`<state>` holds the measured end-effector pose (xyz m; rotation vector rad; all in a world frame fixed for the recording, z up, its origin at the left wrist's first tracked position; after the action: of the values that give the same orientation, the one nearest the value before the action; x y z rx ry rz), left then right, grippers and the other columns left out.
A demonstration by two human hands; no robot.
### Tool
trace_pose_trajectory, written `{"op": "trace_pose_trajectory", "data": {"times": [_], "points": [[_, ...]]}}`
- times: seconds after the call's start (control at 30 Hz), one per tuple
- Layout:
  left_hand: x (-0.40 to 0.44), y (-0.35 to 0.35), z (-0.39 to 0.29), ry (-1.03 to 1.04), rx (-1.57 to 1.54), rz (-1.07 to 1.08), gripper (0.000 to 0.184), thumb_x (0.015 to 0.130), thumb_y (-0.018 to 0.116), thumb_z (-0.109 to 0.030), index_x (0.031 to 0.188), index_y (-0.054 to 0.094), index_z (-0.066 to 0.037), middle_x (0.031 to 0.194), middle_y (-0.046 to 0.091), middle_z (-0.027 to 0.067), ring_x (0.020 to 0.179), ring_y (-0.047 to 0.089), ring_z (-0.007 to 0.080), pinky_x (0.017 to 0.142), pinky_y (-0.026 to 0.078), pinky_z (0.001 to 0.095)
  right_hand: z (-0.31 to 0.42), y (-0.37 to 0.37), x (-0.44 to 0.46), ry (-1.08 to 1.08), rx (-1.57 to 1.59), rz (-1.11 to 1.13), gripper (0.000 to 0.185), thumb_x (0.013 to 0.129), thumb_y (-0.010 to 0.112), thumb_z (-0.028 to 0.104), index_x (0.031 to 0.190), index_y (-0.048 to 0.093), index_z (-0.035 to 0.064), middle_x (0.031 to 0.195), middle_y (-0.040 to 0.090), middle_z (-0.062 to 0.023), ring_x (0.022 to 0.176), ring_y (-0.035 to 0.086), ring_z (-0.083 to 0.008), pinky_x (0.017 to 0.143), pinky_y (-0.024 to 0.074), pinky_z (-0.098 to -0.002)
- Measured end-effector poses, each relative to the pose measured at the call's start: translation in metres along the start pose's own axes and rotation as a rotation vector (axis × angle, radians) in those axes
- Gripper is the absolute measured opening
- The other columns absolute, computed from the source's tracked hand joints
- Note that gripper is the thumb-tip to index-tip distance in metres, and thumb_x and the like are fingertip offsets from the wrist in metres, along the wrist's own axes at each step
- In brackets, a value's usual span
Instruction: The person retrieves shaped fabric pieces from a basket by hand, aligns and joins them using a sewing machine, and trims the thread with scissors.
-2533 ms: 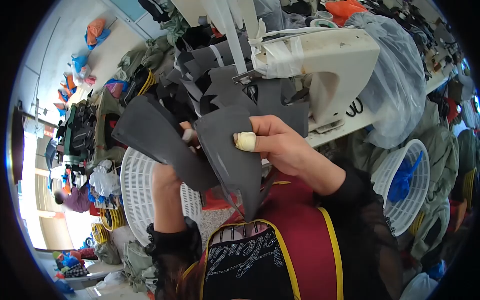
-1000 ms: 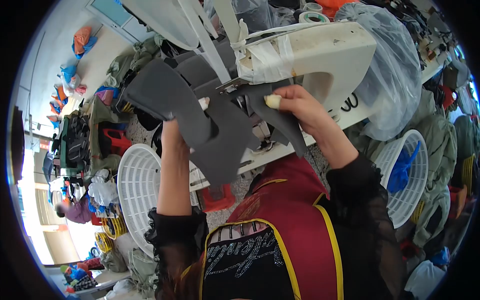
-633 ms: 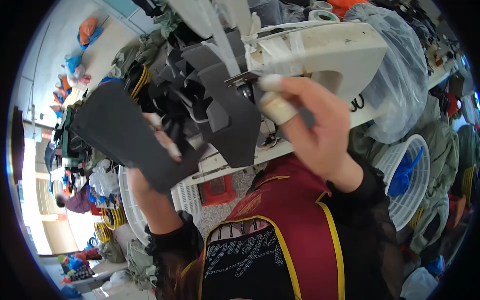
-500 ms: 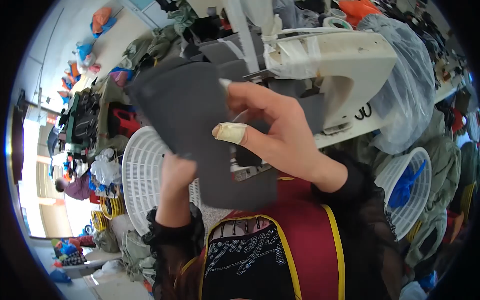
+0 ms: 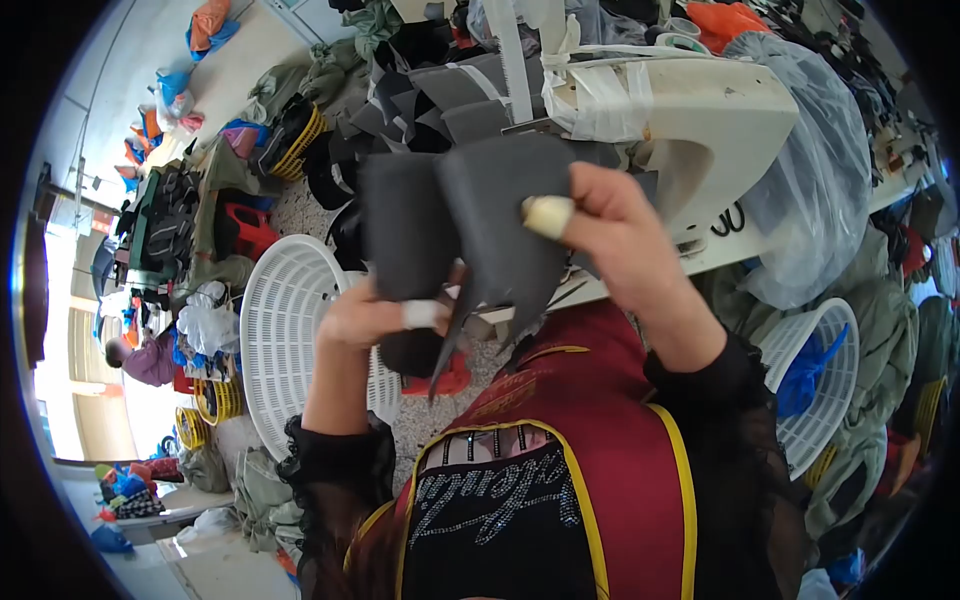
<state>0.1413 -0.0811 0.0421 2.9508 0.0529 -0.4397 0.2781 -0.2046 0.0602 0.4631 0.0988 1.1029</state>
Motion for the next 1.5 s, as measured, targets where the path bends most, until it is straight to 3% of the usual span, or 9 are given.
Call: {"op": "trace_pose_trajectory", "data": {"times": [0.13, 0.23, 0.3, 0.47, 0.57, 0.87, 1.07, 1.2, 1.5], "points": [[-0.015, -0.031, -0.015, 0.174, -0.303, -0.2, 0.025, 0.075, 0.063, -0.006, 0.096, 0.055, 0.004, 0.083, 0.059, 0.0099, 0.087, 0.059, 0.0223, 0.071, 0.046, 0.0291, 0.009, -0.001, -0.01, 0.001, 0.062, 0.019, 0.011, 0.081, 0.058, 0.006, 0.088, 0.06, -0.0018, 0.08, 0.062, -0.0024, 0.07, 0.056, -0.0063, 0.063, 0.0443, -0.0205], [-0.008, -0.028, -0.022, 0.459, -0.081, -0.312, 0.024, 0.074, 0.063, -0.006, 0.094, 0.054, 0.003, 0.084, 0.059, 0.0085, 0.095, 0.058, 0.0235, 0.073, 0.046, 0.0274, -0.014, 0.022, -0.015, 0.163, 0.196, 0.206, 0.011, 0.082, 0.057, 0.007, 0.088, 0.06, -0.0015, 0.082, 0.062, -0.0033, 0.071, 0.056, -0.0065, 0.065, 0.044, -0.0204], [-0.002, -0.001, -0.035, 0.44, -0.089, -0.305, 0.032, 0.068, 0.07, -0.006, 0.096, 0.054, -0.001, 0.083, 0.055, 0.0031, 0.081, 0.056, 0.014, 0.068, 0.044, 0.0243, -0.024, 0.028, -0.013, 0.216, 0.207, 0.237, 0.011, 0.083, 0.057, 0.009, 0.086, 0.06, -0.0005, 0.081, 0.062, -0.0018, 0.071, 0.055, -0.0051, 0.064, 0.0431, -0.0193], [0.011, -0.001, -0.042, 0.41, 0.178, -0.526, 0.038, 0.063, 0.074, -0.003, 0.095, 0.052, -0.003, 0.081, 0.052, 0.0007, 0.076, 0.051, 0.0097, 0.068, 0.043, 0.0224, -0.017, -0.022, -0.02, 0.076, 0.054, -0.045, 0.016, 0.086, 0.054, 0.015, 0.086, 0.061, 0.0006, 0.075, 0.061, 0.0007, 0.066, 0.054, -0.003, 0.059, 0.0425, -0.0178], [0.032, -0.005, -0.04, 0.525, 0.078, -0.662, 0.036, 0.065, 0.072, -0.001, 0.095, 0.051, -0.004, 0.085, 0.05, 0.0001, 0.076, 0.05, 0.0087, 0.065, 0.043, 0.0232, -0.014, -0.047, -0.018, 0.121, 0.04, -0.262, 0.019, 0.087, 0.052, 0.017, 0.085, 0.061, 0.0004, 0.071, 0.061, -0.0003, 0.061, 0.056, -0.0047, 0.055, 0.0432, -0.0183], [0.082, -0.028, -0.016, 0.352, -0.225, -0.649, 0.035, 0.065, 0.071, 0.003, 0.093, 0.051, -0.007, 0.085, 0.047, -0.0019, 0.074, 0.048, 0.0073, 0.059, 0.042, 0.0219, -0.03, -0.071, 0.003, 0.136, 0.271, -0.378, 0.017, 0.087, 0.051, 0.015, 0.088, 0.059, 0.0005, 0.071, 0.062, -0.0025, 0.058, 0.057, -0.0076, 0.052, 0.0439, -0.0194], [0.064, -0.007, -0.015, 0.36, -0.029, -0.593, 0.035, 0.066, 0.073, 0.0, 0.089, 0.047, -0.007, 0.077, 0.042, -0.0033, 0.07, 0.043, 0.0046, 0.061, 0.039, 0.0193, -0.019, -0.062, -0.014, 0.29, -0.172, -0.267, 0.017, 0.084, 0.057, 0.02, 0.079, 0.059, 0.003, 0.063, 0.059, -0.0008, 0.05, 0.053, -0.0052, 0.049, 0.0404, -0.0175], [0.059, -0.005, -0.018, 0.417, -0.019, -0.588, 0.034, 0.066, 0.071, 0.002, 0.086, 0.046, -0.008, 0.076, 0.042, -0.0038, 0.068, 0.042, 0.0046, 0.06, 0.038, 0.0198, -0.033, -0.073, -0.033, 0.324, -0.098, -0.157, 0.02, 0.082, 0.06, 0.019, 0.067, 0.057, 0.0054, 0.056, 0.055, 0.0011, 0.051, 0.052, -0.0046, 0.047, 0.037, -0.0174], [0.096, -0.04, -0.033, 0.411, -0.1, -0.641, 0.032, 0.061, 0.072, 0.002, 0.079, 0.048, -0.009, 0.064, 0.042, -0.0041, 0.051, 0.041, 0.0062, 0.048, 0.034, 0.0216, -0.038, -0.107, 0.026, 0.257, -0.15, -0.169, 0.015, 0.08, 0.061, 0.02, 0.073, 0.059, 0.0072, 0.058, 0.052, 0.0041, 0.05, 0.044, -0.0018, 0.047, 0.0308, -0.0164]]}}
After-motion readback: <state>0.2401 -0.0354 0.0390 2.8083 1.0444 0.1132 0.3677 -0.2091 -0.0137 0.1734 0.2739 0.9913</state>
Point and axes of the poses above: each hand's wrist, its own x-axis towards the middle knuckle, its own y-axis out of the palm, z = x × y, the point moved 7 cm from there along x, towards the middle knuckle
